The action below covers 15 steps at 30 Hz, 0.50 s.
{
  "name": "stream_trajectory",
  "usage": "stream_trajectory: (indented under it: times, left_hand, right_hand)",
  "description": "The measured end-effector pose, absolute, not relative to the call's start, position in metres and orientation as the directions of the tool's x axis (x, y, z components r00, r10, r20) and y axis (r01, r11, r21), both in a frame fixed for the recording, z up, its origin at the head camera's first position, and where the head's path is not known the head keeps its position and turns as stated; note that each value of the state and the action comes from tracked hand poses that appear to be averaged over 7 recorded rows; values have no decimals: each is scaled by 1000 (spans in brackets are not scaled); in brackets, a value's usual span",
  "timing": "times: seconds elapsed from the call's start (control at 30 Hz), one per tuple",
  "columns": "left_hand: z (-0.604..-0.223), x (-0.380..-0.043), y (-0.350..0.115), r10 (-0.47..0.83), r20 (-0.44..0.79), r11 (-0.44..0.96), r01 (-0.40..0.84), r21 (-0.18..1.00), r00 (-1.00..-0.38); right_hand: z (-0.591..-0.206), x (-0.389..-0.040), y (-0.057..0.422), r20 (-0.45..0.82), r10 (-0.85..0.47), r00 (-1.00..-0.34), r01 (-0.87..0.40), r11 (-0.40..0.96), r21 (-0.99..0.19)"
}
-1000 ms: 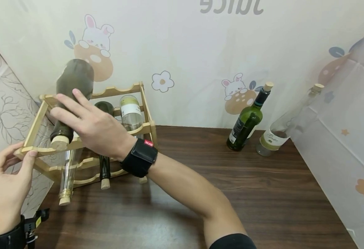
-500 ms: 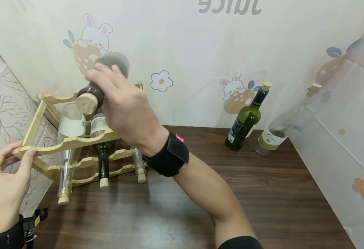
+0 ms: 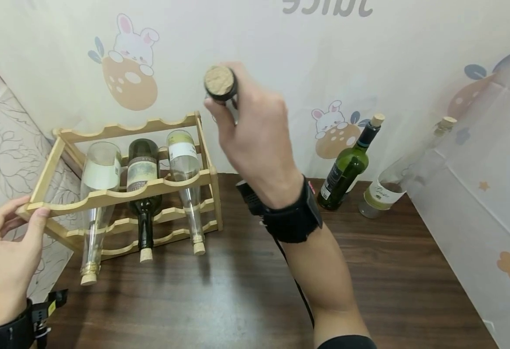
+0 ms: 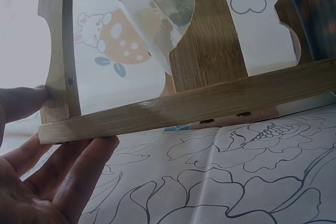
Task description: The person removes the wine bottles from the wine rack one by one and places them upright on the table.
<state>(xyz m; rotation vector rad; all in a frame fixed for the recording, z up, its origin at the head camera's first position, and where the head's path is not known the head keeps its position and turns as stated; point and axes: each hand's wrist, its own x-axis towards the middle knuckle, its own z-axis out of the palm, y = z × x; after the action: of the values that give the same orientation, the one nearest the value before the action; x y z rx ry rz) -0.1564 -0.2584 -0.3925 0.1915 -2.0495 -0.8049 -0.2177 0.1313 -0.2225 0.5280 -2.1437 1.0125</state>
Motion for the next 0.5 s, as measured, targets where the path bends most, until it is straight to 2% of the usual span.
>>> stream_trajectory:
  times: [0.23, 0.5]
  left_hand:
    - [-392, -156, -257, -419, 692, 771, 172, 613, -587]
    - [-394, -156, -261, -418, 693, 785, 150, 601, -588]
  right_hand:
    - [-218, -220, 161, 595, 27, -803, -432, 661, -613]
    - [-228, -237, 182, 468, 72, -881, -266, 742, -615]
